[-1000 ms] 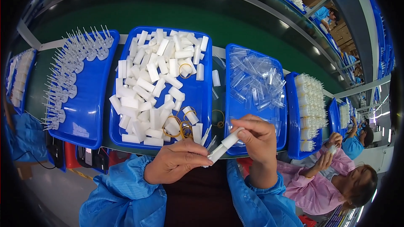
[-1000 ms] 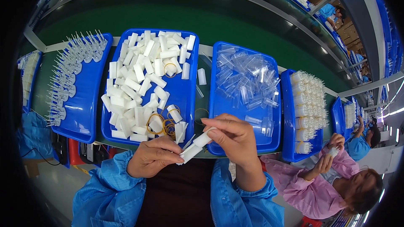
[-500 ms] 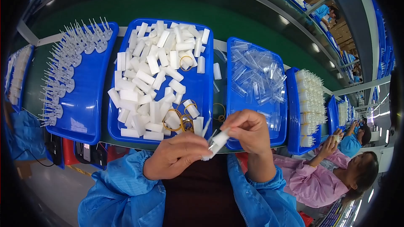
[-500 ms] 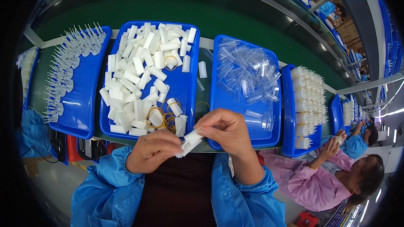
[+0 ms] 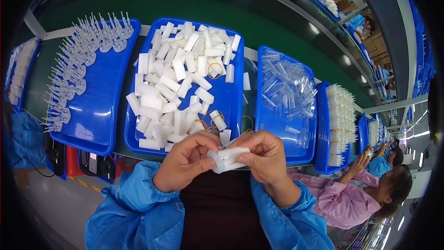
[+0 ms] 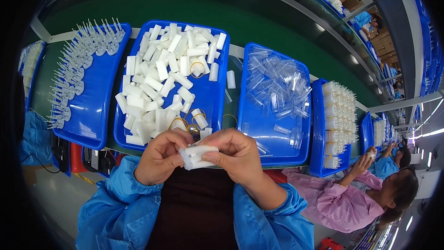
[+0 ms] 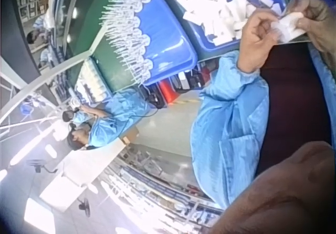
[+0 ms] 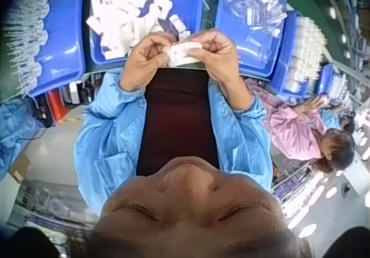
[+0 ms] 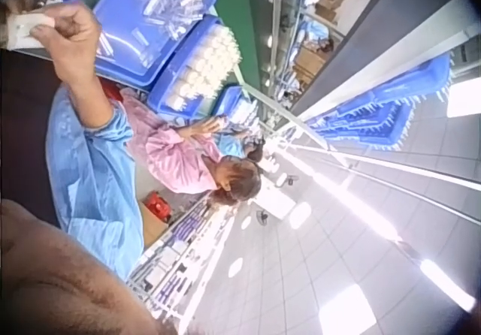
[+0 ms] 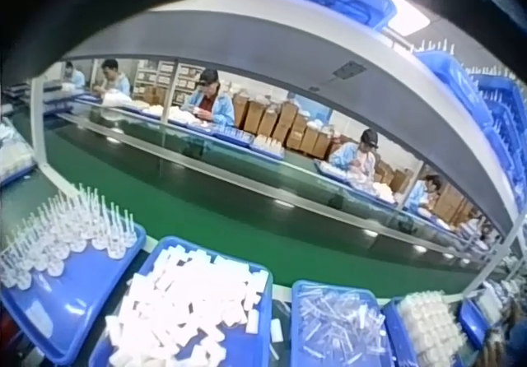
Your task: The person assembles component bundles by attaching foam blocks onto the prongs of plastic bases, sliding clear plastic covers over the foam blocks, securing each grouped bundle with a rubber band, and placing the finished bundles onto a tray.
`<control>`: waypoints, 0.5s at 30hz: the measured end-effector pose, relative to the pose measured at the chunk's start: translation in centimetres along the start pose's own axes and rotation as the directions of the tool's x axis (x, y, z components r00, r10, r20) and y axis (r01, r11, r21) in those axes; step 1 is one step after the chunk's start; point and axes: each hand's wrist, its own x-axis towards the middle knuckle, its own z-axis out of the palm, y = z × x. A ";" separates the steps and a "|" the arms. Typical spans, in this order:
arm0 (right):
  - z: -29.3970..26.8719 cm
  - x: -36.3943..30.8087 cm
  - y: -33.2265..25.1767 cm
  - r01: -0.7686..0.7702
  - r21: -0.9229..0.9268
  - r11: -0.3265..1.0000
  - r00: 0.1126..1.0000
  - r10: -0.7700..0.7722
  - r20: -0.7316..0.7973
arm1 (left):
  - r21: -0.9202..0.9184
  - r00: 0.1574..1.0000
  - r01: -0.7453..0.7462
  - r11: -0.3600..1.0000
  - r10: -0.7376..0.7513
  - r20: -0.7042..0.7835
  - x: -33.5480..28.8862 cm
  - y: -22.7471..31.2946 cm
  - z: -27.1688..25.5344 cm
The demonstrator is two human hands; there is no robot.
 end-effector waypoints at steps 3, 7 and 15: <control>0.6 0.5 -1.3 -0.090 -0.195 0.977 0.996 0.093 0.008 | -0.176 0.996 0.067 0.982 -0.075 -0.043 -0.3 0.1 0.0; 0.2 0.7 -0.7 0.116 -0.465 0.878 0.984 -0.037 0.175 | -0.313 0.992 0.113 0.943 -0.125 -0.017 -0.6 0.1 0.0; 1.1 2.2 -1.2 0.326 -0.605 0.726 0.910 -0.067 0.410 | -0.211 0.995 0.067 0.975 -0.051 0.081 -1.8 0.9 -1.5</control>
